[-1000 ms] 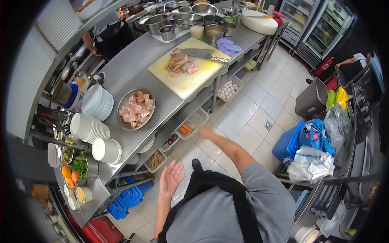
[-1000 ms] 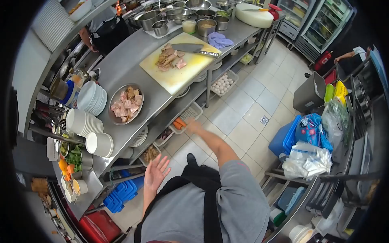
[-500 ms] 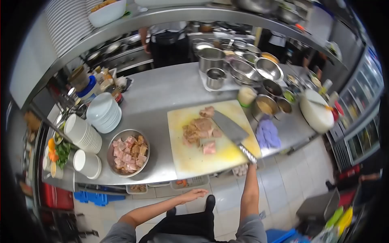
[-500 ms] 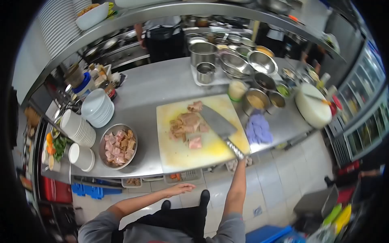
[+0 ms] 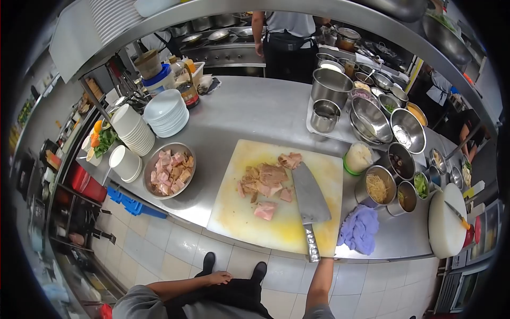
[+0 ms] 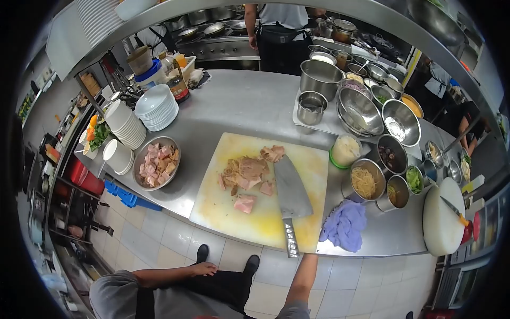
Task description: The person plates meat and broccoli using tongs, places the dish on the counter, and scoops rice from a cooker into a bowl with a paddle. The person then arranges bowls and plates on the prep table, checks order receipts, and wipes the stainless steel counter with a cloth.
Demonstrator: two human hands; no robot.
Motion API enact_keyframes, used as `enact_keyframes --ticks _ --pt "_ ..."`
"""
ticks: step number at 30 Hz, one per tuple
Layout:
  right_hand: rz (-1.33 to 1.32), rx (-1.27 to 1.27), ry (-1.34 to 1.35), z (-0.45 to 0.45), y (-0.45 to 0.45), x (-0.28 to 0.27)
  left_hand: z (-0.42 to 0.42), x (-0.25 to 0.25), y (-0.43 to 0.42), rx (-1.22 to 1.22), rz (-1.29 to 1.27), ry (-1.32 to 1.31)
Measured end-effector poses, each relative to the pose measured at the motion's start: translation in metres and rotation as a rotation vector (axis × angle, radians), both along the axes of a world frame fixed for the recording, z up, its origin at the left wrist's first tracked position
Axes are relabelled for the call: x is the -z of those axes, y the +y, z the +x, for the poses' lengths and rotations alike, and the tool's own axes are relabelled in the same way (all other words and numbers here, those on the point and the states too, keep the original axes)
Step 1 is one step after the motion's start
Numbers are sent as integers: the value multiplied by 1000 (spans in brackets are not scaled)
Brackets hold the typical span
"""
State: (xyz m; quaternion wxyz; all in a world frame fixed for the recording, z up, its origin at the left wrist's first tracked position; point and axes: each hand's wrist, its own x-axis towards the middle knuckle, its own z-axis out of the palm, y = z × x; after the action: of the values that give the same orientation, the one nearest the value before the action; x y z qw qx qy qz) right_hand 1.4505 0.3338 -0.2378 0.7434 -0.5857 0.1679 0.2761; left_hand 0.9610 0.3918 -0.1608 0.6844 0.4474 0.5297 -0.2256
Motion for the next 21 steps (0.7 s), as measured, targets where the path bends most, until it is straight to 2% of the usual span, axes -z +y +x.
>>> enact_keyframes --ticks 3,5,7,9,11,14,17,20,21 --pt "23 -33 12 -5 4 -3 20 3 -13 112 58 -80" --pt "39 -44 29 -14 2 -5 31 28 -18 115 118 -247" --pt "41 -60 39 -21 0 -6 50 31 -20 143 171 -354" --pt "47 -70 42 -25 -2 -7 94 7 -8 187 218 -415" --pt "50 -86 41 -25 3 -7 125 7 5 269 322 -525" --pt "63 -109 46 -26 9 -6 165 4 12 280 258 -585" --pt "81 -119 45 -26 20 -8 201 -16 16 210 64 -693" --pt "90 -122 38 -26 28 -14 227 -11 22 249 136 -762" --pt "95 -126 40 -25 30 -14 234 -19 24 273 134 -674"
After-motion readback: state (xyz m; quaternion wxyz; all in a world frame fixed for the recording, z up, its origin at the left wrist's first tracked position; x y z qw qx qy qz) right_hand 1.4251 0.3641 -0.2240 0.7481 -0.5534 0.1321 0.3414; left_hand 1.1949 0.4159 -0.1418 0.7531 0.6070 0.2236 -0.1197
